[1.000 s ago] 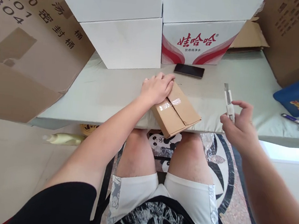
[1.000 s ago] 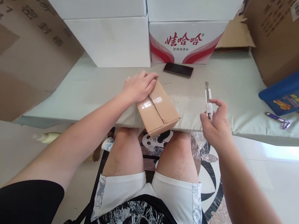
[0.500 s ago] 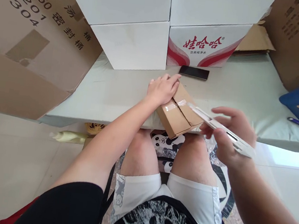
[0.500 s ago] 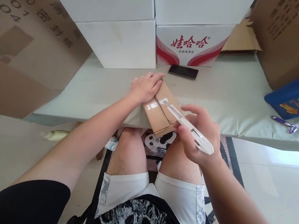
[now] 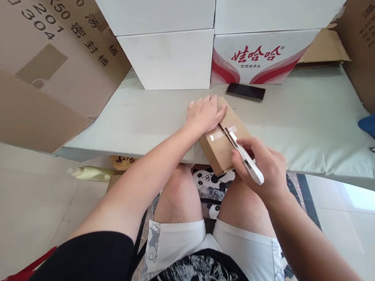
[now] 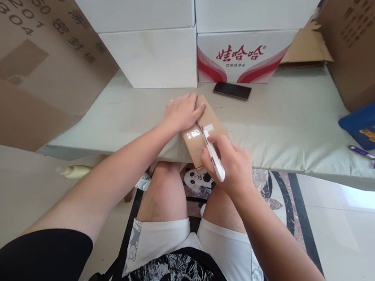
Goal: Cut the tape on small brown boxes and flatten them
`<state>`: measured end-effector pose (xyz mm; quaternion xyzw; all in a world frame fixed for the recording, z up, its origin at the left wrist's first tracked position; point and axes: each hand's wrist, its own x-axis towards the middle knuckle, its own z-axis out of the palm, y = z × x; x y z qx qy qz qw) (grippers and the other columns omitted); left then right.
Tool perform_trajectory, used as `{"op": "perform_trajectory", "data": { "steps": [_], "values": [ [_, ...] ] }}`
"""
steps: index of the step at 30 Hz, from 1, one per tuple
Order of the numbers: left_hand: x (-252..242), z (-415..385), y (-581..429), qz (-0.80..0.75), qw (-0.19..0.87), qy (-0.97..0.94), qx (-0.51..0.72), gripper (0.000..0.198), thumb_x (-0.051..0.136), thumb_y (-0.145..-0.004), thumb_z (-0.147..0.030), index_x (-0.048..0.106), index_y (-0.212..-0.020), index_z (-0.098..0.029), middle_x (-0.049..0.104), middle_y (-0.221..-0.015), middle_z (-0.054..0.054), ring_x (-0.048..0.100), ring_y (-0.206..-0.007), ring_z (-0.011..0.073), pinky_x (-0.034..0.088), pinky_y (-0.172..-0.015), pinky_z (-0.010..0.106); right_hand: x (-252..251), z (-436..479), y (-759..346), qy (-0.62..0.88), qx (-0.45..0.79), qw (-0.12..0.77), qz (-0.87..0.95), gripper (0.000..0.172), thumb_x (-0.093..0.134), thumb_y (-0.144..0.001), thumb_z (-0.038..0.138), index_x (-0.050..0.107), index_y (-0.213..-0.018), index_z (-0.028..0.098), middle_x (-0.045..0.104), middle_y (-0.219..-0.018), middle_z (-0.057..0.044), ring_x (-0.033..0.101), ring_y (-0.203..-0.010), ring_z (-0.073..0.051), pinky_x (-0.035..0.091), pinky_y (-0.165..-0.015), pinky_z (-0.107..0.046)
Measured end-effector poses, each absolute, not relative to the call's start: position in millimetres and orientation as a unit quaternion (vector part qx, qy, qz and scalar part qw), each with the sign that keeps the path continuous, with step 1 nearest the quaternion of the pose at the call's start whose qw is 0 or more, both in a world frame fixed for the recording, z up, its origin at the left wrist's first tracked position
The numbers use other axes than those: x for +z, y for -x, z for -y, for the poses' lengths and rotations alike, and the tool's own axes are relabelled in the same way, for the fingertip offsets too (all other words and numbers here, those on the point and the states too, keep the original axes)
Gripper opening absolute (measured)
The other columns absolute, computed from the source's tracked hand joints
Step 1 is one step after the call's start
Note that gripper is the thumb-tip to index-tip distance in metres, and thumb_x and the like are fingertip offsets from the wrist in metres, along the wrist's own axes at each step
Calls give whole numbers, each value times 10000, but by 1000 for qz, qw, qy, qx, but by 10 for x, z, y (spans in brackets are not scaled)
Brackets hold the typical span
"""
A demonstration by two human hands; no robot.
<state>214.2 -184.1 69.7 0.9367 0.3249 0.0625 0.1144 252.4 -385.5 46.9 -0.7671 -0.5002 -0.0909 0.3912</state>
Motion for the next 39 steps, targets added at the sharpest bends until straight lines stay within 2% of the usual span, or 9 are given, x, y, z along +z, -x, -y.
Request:
{"op": "perform_trajectory", "data": {
  "steps": [5,10,18,32,39],
  "values": [
    [690,1836,-2149,-323,107,-938,58,495,341,-1057,-476,630,-1283,-144,677,-1337,189,621,-1235,387,448,-1055,544,474,3808,-2543,756,-94,345,548,178,533,-930,343,672,-930,232,720,-755,-21,618,-610,-149,431,-550,-254],
    [724,1862,-2145,-331,93,-938,42,481,323,-1059,-468,622,-1290,-170,675,-1354,155,619,-1254,347,450,-1074,506,533,3844,-2550,740,-100,296,596,156,529,-947,247,666,-884,205,707,-779,-37,579,-596,-129,351,-504,-243],
    [722,1872,-2140,-326,87,-940,49,484,329,-1063,-457,623,-1293,-149,681,-1346,157,622,-1261,347,465,-1062,508,524,4001,-2561,711,-123,303,622,160,555,-974,209,698,-1028,164,721,-787,-44,627,-612,-132,437,-529,-238],
    [695,1870,-2148,-325,86,-940,55,483,327,-1061,-457,626,-1286,-151,681,-1329,167,625,-1240,355,455,-1056,521,560,3973,-2533,735,-93,288,607,179,526,-990,246,690,-987,173,737,-828,-57,621,-600,-140,413,-506,-247],
    [710,1873,-2146,-325,89,-940,51,484,330,-1063,-466,627,-1286,-156,676,-1346,167,622,-1263,346,456,-1067,500,665,4255,-2490,727,-77,293,616,111,568,-992,208,671,-996,166,739,-821,-50,611,-556,-120,412,-480,-240]
  ]
}}
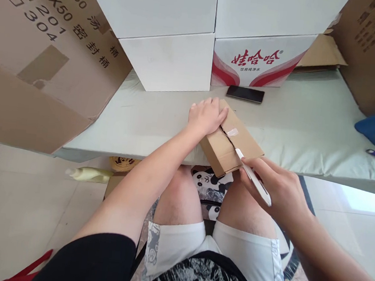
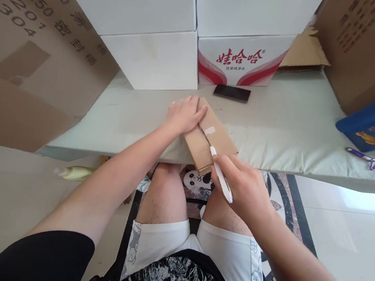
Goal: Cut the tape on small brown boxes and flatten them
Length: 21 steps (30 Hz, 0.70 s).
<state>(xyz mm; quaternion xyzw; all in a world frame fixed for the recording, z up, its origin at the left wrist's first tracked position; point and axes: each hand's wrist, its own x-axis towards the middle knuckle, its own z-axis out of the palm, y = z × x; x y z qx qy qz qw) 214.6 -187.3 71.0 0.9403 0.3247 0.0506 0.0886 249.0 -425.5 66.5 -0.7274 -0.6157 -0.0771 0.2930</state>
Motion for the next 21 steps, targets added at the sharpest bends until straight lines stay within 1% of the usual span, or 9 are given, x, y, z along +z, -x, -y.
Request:
{"op": "perform_trajectory", "data": {
  "steps": [5,7,9,11,13,15,16,18,21],
  "values": [
    [712,1867,-2148,-327,91,-939,50,489,335,-1060,-470,624,-1295,-153,675,-1355,163,616,-1275,346,454,-1078,503,689,4415,-2471,717,-57,317,618,93,576,-987,190,655,-1035,178,718,-778,-27,652,-592,-132,472,-522,-244],
    [713,1864,-2147,-329,92,-939,48,487,333,-1059,-472,624,-1291,-158,675,-1352,160,619,-1271,343,454,-1077,504,674,4528,-2477,717,-53,352,599,69,613,-968,222,666,-1011,209,709,-728,2,627,-537,-122,457,-493,-243],
    [713,1859,-2144,-329,93,-938,49,488,331,-1059,-476,625,-1285,-159,678,-1344,157,624,-1261,342,456,-1073,508,612,4642,-2530,737,-80,410,532,44,654,-941,277,677,-959,244,707,-681,24,607,-492,-124,439,-467,-252],
    [714,1854,-2143,-327,94,-939,49,487,333,-1056,-478,627,-1282,-161,679,-1342,153,625,-1259,341,457,-1072,507,480,4697,-2667,783,-114,444,421,97,659,-930,349,678,-969,262,725,-690,17,657,-554,-164,481,-523,-282],
    [715,1852,-2142,-327,95,-939,47,484,335,-1053,-479,628,-1283,-170,679,-1347,150,622,-1261,340,459,-1071,501,272,4655,-2904,834,-116,416,344,205,629,-929,414,674,-1052,257,754,-773,-21,722,-713,-227,540,-661,-348],
    [717,1852,-2143,-329,92,-938,48,481,335,-1051,-477,631,-1280,-175,681,-1341,152,625,-1252,345,463,-1061,502,5,4533,-3221,863,-79,342,363,282,610,-908,440,689,-1092,242,764,-894,-76,725,-819,-272,543,-740,-406],
    [718,1853,-2143,-330,91,-938,49,481,334,-1050,-474,634,-1275,-174,684,-1333,155,629,-1244,350,467,-1054,506,-136,4458,-3389,869,-73,310,379,297,615,-883,438,704,-1078,232,756,-940,-105,714,-831,-291,528,-720,-417],
    [721,1855,-2143,-330,88,-939,52,482,328,-1049,-471,642,-1261,-173,688,-1317,162,634,-1228,360,472,-1040,515,-387,4316,-3693,872,-56,259,411,317,580,-861,335,728,-1114,214,736,-1016,-154,693,-845,-312,491,-675,-420],
    [728,1858,-2143,-331,86,-939,48,481,325,-1048,-478,647,-1254,-186,688,-1314,162,635,-1220,362,473,-1034,517,-539,4164,-3907,860,-58,240,447,407,517,-828,207,756,-1157,218,729,-1055,-176,684,-865,-312,482,-685,-429]
  ]
}}
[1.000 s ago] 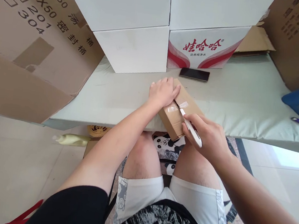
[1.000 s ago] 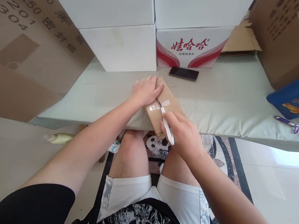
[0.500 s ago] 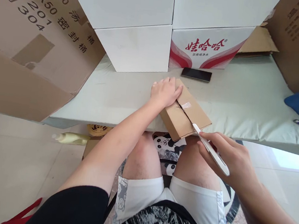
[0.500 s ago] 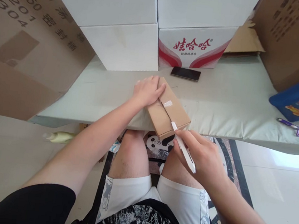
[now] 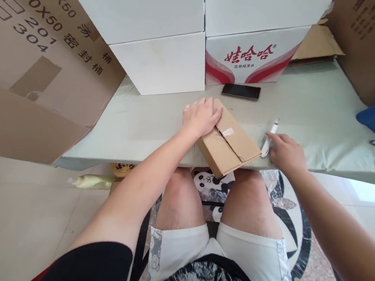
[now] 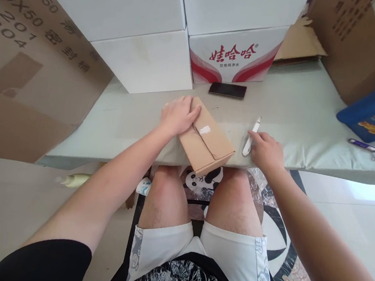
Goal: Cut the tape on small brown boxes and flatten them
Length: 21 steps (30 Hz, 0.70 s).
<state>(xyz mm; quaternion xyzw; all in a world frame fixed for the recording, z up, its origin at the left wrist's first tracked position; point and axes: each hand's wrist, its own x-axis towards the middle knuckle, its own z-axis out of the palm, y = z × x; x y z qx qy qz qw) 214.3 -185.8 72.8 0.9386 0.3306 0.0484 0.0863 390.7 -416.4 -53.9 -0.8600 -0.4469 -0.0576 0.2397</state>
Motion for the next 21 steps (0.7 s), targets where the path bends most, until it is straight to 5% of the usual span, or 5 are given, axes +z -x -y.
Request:
{"op": "perform_trajectory", "data": {
  "steps": [6,10,14,18,21],
  "values": [
    [728,1851,-2155,-336,88,-937,44,485,324,-1041,-490,643,-1263,-199,687,-1319,162,634,-1220,367,473,-1030,519,96,3948,-3255,782,-45,380,493,352,525,-959,282,714,-1254,247,688,-1251,-133,669,-1140,-311,546,-955,-487],
    [718,1851,-2155,-338,84,-936,49,489,316,-1037,-487,638,-1274,-204,690,-1313,162,637,-1218,368,470,-1035,521,420,3746,-2748,736,-28,327,592,330,541,-978,354,743,-1214,244,647,-1372,-142,628,-1227,-348,523,-990,-526],
    [710,1849,-2136,-340,114,-931,67,492,329,-1039,-473,593,-1367,-220,663,-1395,145,614,-1281,355,449,-1083,515,364,3708,-2660,740,-56,299,599,300,568,-974,363,756,-1179,253,653,-1384,-138,593,-1291,-383,525,-982,-560],
    [657,1799,-2081,-343,198,-905,155,478,385,-1042,-411,467,-1486,-252,580,-1518,106,561,-1377,290,429,-1135,446,184,3936,-2742,720,-61,426,544,293,585,-945,302,686,-1216,253,630,-1371,-144,640,-1230,-325,552,-1006,-520],
    [572,1736,-1987,-332,272,-870,243,399,422,-1036,-344,505,-1408,-227,598,-1470,123,603,-1316,241,448,-1120,377,8,4132,-2758,738,-45,489,463,456,649,-898,338,572,-1339,249,626,-1330,-162,631,-1247,-340,579,-974,-533]
  ]
}}
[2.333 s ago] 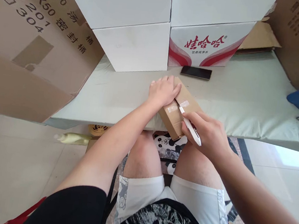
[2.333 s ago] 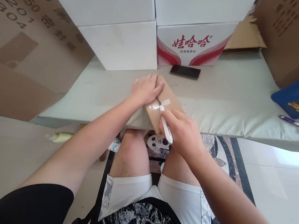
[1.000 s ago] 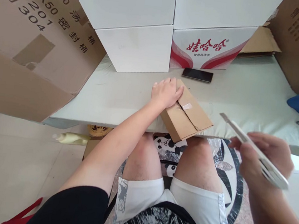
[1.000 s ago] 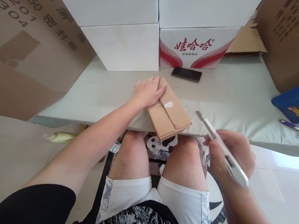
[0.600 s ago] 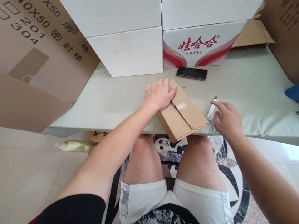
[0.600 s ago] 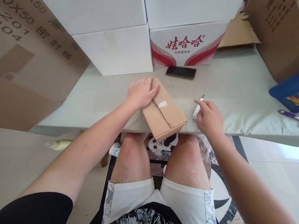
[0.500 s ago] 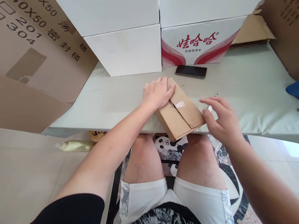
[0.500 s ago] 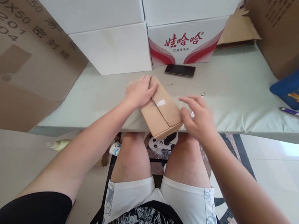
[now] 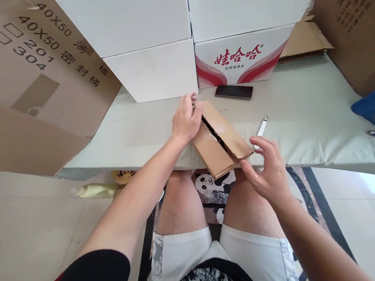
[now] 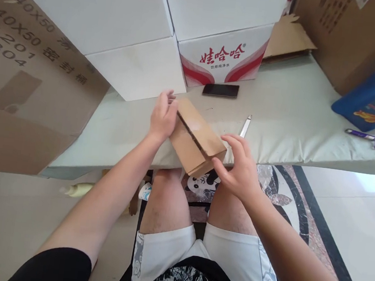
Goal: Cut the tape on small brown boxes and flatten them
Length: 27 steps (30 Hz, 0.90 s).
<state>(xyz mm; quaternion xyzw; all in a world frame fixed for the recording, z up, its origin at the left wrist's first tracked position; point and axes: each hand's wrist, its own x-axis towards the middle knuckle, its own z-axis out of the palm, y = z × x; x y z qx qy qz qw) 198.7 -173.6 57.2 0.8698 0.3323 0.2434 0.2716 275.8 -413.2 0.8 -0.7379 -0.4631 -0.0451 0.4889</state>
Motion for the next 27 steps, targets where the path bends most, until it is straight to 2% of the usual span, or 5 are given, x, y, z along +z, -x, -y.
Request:
{"op": "perform_trajectory", "data": {
  "steps": [7,13,16,22,27],
  "values": [
    [477,1711,-1640,-365,362,-785,345,347,642,-875,-284,543,-1203,-228,631,-1341,126,637,-1224,255,491,-1091,395,-59,4112,-2563,726,118,544,403,719,708,-834,474,426,-1458,254,563,-1460,-190,635,-1276,-337,566,-1002,-552],
    [531,1943,-1308,-392,467,-703,366,401,633,-812,-267,532,-1200,-239,617,-1323,107,659,-1161,224,529,-1040,372,117,3974,-2515,751,117,572,309,360,635,-885,488,660,-1120,217,751,-1097,-118,713,-991,-288,593,-822,-436],
    [521,2074,-1079,-411,511,-679,330,438,664,-763,-304,559,-1185,-251,651,-1235,88,665,-1142,230,544,-1007,370,135,4068,-2554,749,148,589,265,351,536,-977,539,686,-1110,251,756,-989,-69,711,-889,-248,580,-761,-388],
    [522,2246,-680,-400,627,-643,183,718,834,-552,-255,626,-1239,-245,719,-1217,90,700,-1088,294,598,-822,364,72,4340,-2537,674,97,577,450,380,599,-937,583,687,-1156,285,626,-1364,-126,575,-1355,-348,497,-1097,-543],
    [355,2346,-661,-419,573,-647,278,603,784,-710,-495,610,-1251,-293,705,-1250,98,721,-1048,268,621,-832,385,-32,4360,-2486,625,51,544,558,448,718,-883,513,602,-1272,324,511,-1458,-132,439,-1486,-381,448,-1176,-582]
  ]
}}
